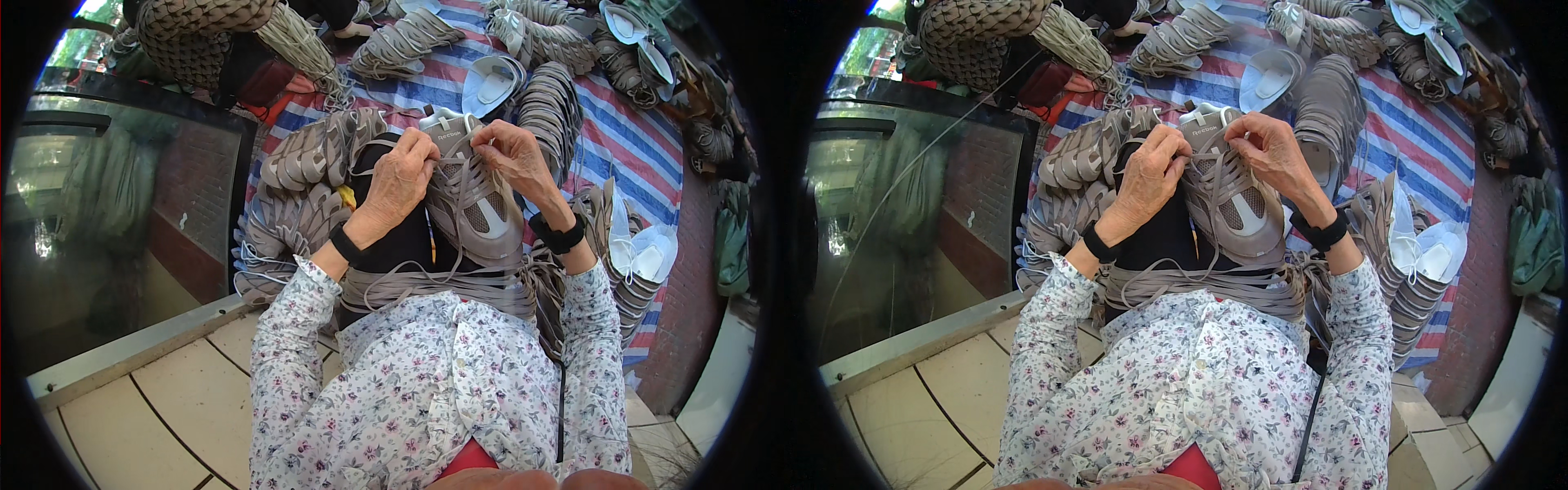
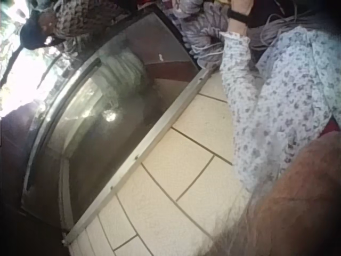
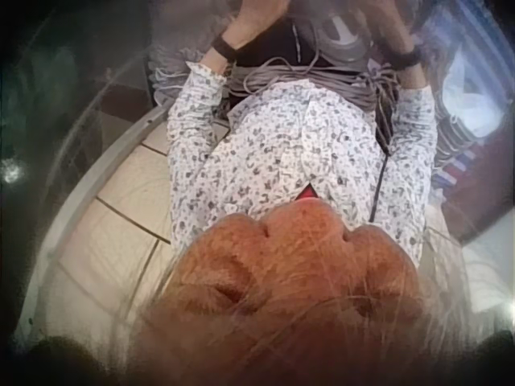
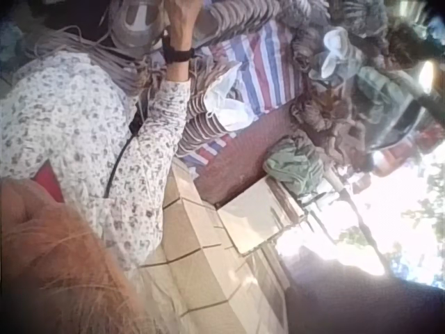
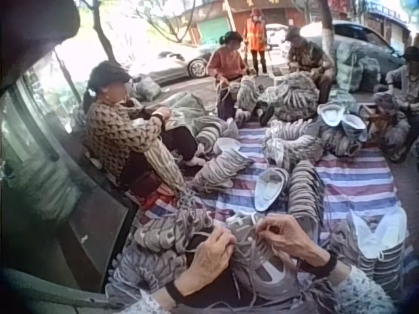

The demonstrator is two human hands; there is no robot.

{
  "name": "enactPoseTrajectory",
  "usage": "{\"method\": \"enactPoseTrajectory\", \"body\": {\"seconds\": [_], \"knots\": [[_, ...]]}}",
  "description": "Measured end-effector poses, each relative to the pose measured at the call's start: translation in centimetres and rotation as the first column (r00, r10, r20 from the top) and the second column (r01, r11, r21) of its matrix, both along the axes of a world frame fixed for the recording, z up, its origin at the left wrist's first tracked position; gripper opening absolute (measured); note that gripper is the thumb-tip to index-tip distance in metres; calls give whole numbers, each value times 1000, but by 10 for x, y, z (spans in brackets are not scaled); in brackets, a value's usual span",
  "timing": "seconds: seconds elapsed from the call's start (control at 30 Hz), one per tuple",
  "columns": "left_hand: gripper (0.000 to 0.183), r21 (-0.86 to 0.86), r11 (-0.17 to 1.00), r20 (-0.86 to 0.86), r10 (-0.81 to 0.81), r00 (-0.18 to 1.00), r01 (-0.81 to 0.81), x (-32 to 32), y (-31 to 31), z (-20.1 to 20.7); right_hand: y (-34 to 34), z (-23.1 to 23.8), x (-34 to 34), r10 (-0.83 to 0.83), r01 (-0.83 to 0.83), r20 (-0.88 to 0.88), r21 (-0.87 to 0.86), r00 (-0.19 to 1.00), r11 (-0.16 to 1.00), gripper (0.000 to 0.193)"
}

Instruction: Lacing a pair of athletic shoes while sitting in an outdoor production area.

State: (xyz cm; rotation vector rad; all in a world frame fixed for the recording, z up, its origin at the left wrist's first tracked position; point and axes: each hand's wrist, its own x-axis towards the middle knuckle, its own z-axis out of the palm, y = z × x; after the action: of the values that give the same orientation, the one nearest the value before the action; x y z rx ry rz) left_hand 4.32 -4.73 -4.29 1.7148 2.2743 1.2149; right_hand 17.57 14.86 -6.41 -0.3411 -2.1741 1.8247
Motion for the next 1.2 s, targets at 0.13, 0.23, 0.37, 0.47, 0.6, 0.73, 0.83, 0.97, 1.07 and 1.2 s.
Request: {"method": "enactPoseTrajectory", "body": {"seconds": [0.13,0.23,0.37,0.47,0.6,0.73,0.83,0.97,1.07,1.2], "knots": [[9,-19,1000,125,12,992,-10,3,-4,5,-1,8,2,6,-4,21,-79,1000,997,7],[3,-143,988,266,-12,964,52,4,-23,24,-2,19,7,40,-31,50,-166,998,986,8],[17,-393,902,473,32,880,178,-12,-79,96,-7,38,2,85,-74,48,-200,995,977,10],[15,-469,859,625,157,765,207,-29,-116,164,-10,49,-2,118,-100,73,-213,990,972,12],[13,-453,863,683,175,709,224,-17,-132,201,-17,60,-25,246,-242,-18,-253,969,936,13],[14,-227,932,592,-99,800,283,-9,-127,209,-26,85,-45,380,-386,-78,-73,922,920,12],[14,-202,925,581,-153,800,323,7,-127,216,-44,112,-38,485,-459,-118,190,867,868,14],[15,-288,927,614,-12,789,238,9,-132,205,-58,62,-46,735,-698,-61,267,676,664,17],[16,-223,936,632,-75,771,274,16,-149,191,-58,54,-44,800,-800,26,51,599,597,21],[19,-212,938,601,-95,793,273,14,-161,175,-40,42,-47,760,-767,131,5,637,642,23]]}}
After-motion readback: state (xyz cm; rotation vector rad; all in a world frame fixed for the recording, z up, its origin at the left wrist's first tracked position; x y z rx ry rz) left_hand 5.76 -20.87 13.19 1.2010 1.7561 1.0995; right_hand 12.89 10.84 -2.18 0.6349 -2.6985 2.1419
